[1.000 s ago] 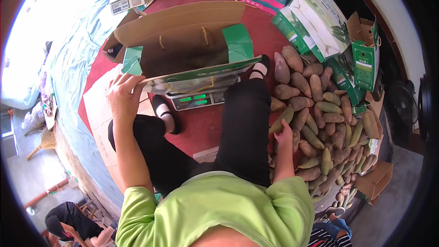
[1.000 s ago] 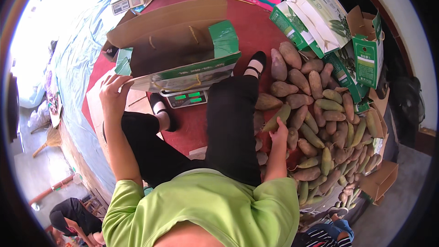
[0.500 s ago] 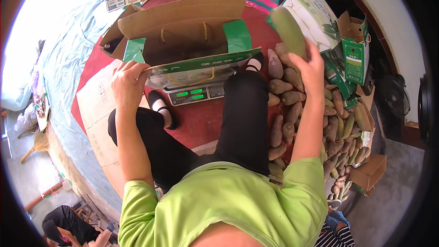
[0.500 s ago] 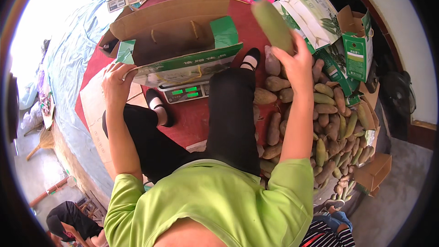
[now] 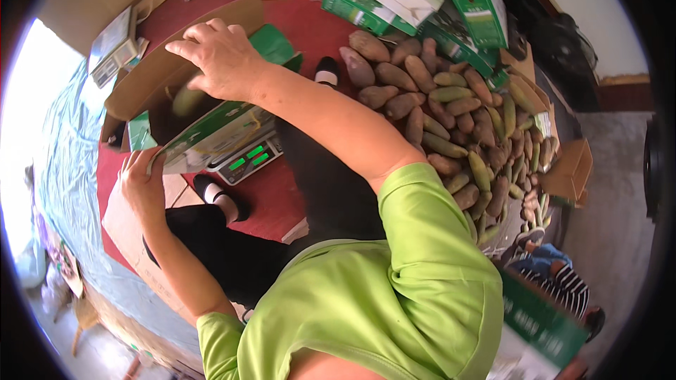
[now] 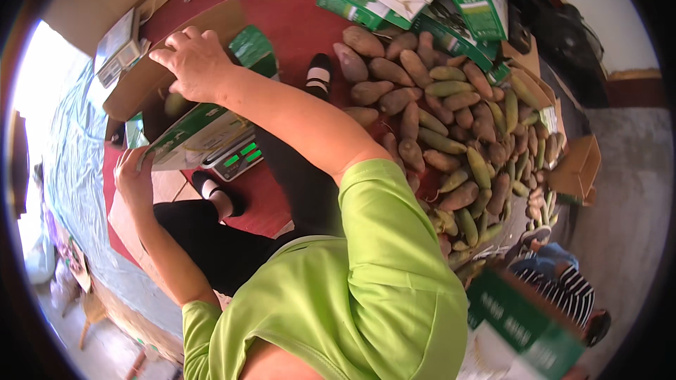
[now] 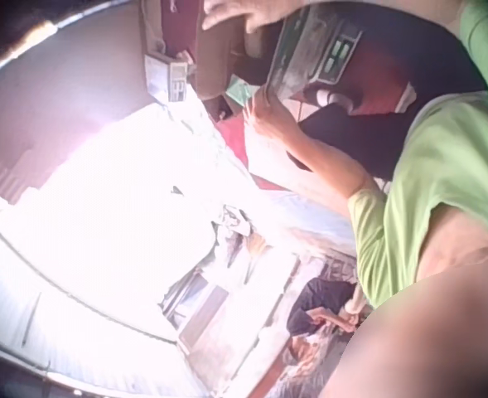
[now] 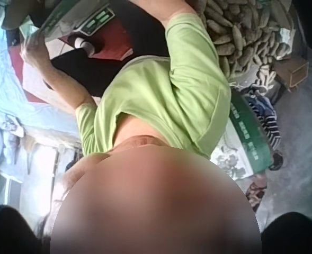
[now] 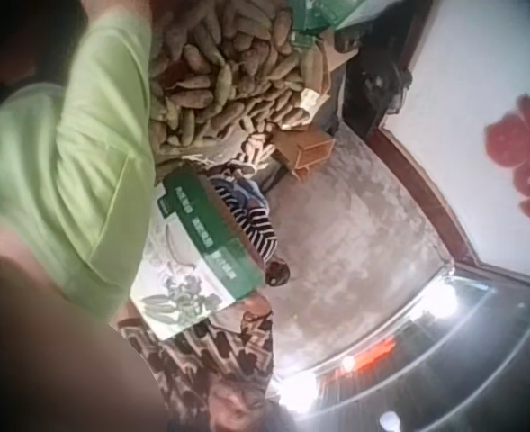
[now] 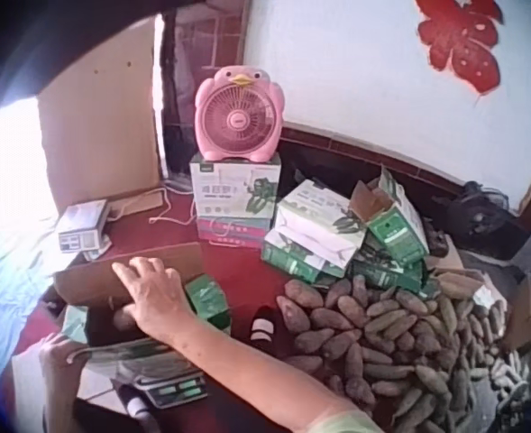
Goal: Sorting green radishes from a pile on the floor, weighing them on a digital scale, and packing them into branded cardboard boxes.
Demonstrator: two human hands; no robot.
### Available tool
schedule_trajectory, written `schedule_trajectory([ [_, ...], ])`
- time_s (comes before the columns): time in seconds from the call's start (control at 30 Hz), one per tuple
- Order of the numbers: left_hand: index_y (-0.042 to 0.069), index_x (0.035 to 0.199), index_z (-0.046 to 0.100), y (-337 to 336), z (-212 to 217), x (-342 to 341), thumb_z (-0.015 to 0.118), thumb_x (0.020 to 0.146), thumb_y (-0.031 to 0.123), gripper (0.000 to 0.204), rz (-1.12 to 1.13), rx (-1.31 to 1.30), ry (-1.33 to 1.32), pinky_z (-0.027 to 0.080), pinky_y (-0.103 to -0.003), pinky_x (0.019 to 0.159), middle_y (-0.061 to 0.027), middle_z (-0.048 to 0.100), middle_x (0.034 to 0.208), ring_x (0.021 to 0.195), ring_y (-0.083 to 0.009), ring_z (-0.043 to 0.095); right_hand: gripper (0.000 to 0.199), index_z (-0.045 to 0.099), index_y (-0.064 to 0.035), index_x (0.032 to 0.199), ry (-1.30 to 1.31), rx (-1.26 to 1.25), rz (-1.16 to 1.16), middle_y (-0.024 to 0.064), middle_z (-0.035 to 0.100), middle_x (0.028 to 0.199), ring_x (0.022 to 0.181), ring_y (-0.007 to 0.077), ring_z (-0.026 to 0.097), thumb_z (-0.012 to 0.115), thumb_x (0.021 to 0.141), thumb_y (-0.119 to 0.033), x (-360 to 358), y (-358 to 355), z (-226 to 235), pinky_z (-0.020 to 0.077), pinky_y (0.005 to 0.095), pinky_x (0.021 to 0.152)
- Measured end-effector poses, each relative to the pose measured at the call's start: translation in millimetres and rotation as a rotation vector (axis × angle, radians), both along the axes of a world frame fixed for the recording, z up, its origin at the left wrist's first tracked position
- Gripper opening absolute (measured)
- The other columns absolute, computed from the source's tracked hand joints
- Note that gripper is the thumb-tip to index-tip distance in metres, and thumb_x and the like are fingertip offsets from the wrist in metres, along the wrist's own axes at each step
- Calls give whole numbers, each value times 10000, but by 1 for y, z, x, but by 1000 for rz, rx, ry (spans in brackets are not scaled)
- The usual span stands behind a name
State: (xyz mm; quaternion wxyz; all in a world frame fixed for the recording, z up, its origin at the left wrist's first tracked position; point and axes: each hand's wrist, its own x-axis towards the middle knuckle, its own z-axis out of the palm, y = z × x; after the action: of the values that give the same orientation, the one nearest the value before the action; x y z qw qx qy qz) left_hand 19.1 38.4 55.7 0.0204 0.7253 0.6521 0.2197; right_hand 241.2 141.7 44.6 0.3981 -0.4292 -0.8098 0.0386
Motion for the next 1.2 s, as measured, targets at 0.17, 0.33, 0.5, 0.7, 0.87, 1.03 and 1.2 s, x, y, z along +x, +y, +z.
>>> schedule_trajectory([
  [0.17, 50, 870, 668, -1, -9, -12, 658, 765, 93, 114, -36, -8, -42, 443, -352, 709, -83, 638, 833, 802, -271, 592, 302, 632, -100, 1018, 366, 80, -85, 72, 624, 962, 929, 269, 570, 693, 725, -140, 69, -27, -13, 456, 395, 800],
  [0.33, 14, 886, 662, 2, -15, -13, 645, 785, 58, 111, -71, -24, -89, 453, -336, 705, -103, 642, 838, 775, -256, 601, 153, 631, -52, 903, 640, -354, -483, 136, 627, 846, 799, 316, 610, 594, 755, -42, 160, -104, -119, 485, 369, 696],
  [0.5, -1, 924, 662, 3, -15, -15, 634, 813, 52, 126, -92, 16, -127, 461, -306, 720, -94, 640, 825, 762, -202, 595, 168, 648, -99, 916, 216, -940, -560, 142, 654, 884, 847, 317, 633, 592, 767, -152, 192, -233, -253, 496, 398, 743],
  [0.7, 10, 974, 662, 5, -27, -29, 619, 846, 90, 157, -47, -42, -113, 458, -285, 742, -82, 652, 853, 782, -177, 596, 167, 661, -127, 898, -17, -1213, -520, 118, 668, 868, 844, 321, 633, 590, 755, -178, 186, -298, -294, 498, 413, 752],
  [0.87, -2, 979, 654, 5, -25, -27, 616, 848, 86, 162, -84, -11, -110, 456, -289, 740, -85, 644, 857, 778, -185, 590, 172, 660, -116, 906, 11, -1263, -577, 120, 666, 889, 866, 318, 629, 600, 756, -173, 198, -293, -293, 497, 409, 764],
  [1.03, -3, 977, 652, 5, -27, -30, 617, 848, 80, 158, -79, -20, -92, 452, -293, 745, -81, 636, 859, 785, -191, 583, 203, 648, -83, 940, 90, -1151, -696, 136, 658, 932, 898, 329, 615, 615, 758, -165, 221, -294, -302, 491, 411, 788],
  [1.2, 4, 974, 655, 4, -27, -34, 619, 846, 80, 153, -52, -31, -119, 450, -300, 754, -75, 639, 876, 799, -193, 585, 217, 645, -82, 953, 129, -1128, -751, 147, 655, 937, 909, 328, 612, 619, 755, -165, 234, -301, -297, 488, 412, 794],
])
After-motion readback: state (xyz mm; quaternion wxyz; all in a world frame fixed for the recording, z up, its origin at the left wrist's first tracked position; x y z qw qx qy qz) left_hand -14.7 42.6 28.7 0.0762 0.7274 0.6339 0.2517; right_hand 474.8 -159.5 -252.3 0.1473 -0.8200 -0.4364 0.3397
